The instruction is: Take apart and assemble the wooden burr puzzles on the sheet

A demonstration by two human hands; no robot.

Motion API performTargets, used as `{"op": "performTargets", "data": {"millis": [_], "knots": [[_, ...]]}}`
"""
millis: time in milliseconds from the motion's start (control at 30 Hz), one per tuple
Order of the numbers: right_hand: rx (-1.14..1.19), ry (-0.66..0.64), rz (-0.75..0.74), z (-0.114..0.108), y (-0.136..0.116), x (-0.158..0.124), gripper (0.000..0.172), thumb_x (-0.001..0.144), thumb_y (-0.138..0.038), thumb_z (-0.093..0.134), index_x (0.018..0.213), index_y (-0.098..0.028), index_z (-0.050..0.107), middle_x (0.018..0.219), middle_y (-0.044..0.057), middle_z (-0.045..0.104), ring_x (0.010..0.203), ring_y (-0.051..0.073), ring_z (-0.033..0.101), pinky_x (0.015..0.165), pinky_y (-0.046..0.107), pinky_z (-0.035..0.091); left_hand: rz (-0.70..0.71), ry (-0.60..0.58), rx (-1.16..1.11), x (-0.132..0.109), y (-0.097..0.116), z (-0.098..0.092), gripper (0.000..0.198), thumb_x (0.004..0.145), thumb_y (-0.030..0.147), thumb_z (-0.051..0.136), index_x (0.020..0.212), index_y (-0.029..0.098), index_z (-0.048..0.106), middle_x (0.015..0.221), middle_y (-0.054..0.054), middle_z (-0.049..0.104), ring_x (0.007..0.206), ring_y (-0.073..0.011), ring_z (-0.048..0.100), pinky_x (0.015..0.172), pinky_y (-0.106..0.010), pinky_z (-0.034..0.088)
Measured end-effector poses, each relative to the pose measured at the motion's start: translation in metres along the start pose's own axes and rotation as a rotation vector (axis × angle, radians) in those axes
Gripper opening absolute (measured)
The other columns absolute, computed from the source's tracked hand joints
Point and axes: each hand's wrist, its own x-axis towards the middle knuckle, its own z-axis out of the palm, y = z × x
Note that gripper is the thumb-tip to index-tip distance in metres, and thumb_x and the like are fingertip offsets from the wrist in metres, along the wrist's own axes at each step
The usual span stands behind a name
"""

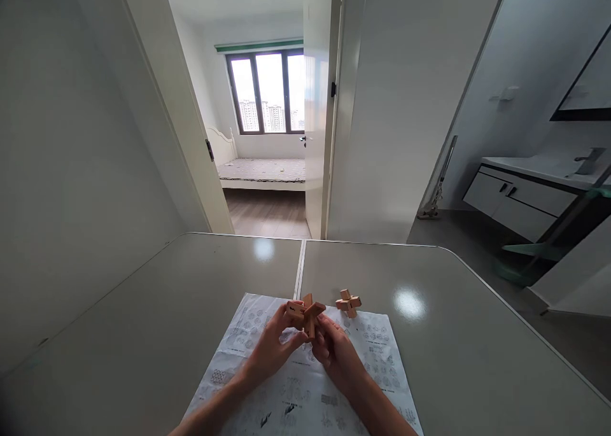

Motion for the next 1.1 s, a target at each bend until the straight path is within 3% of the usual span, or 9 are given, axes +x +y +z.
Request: {"op": "performTargets", "data": {"millis": [233,467,1100], "knots": [[0.018,0.029,0.018,-0.0044,0.0,0.0047,0.045,0.077,-0.049,0.086,0.066,-0.02,0.053,0.051,-0.01,0.039,0.042,0.004,0.027,0.037,0.016,0.029,0.012,-0.008,0.114,-0.0027,0.001,0.0003,0.047,0.073,0.033,0.089,0.11,0.023,0.062,0.104,-0.005,0.073,0.097,-0.0246,0.069,0.091,-0.039,0.054],[0.008,-0.008,0.028,-0.0009,0.0001,0.0019,0.045,0.079,-0.048,0.084,0.065,-0.019,0.053,0.049,-0.01,0.044,0.038,0.003,0.03,0.038,0.017,0.029,-0.017,0.019,0.089,-0.0006,0.004,0.0019,0.03,0.084,0.03,0.079,0.108,0.022,0.065,0.105,-0.008,0.075,0.1,-0.0256,0.072,0.092,-0.04,0.055],[-0.006,-0.022,0.059,0.0011,-0.0008,-0.0006,0.048,0.081,-0.049,0.081,0.059,-0.02,0.051,0.041,-0.01,0.041,0.035,0.004,0.032,0.037,0.018,0.025,0.0,0.018,0.055,0.0006,0.0027,0.0006,0.028,0.083,0.029,0.08,0.103,0.023,0.062,0.095,-0.002,0.073,0.088,-0.0204,0.07,0.085,-0.034,0.054]]}}
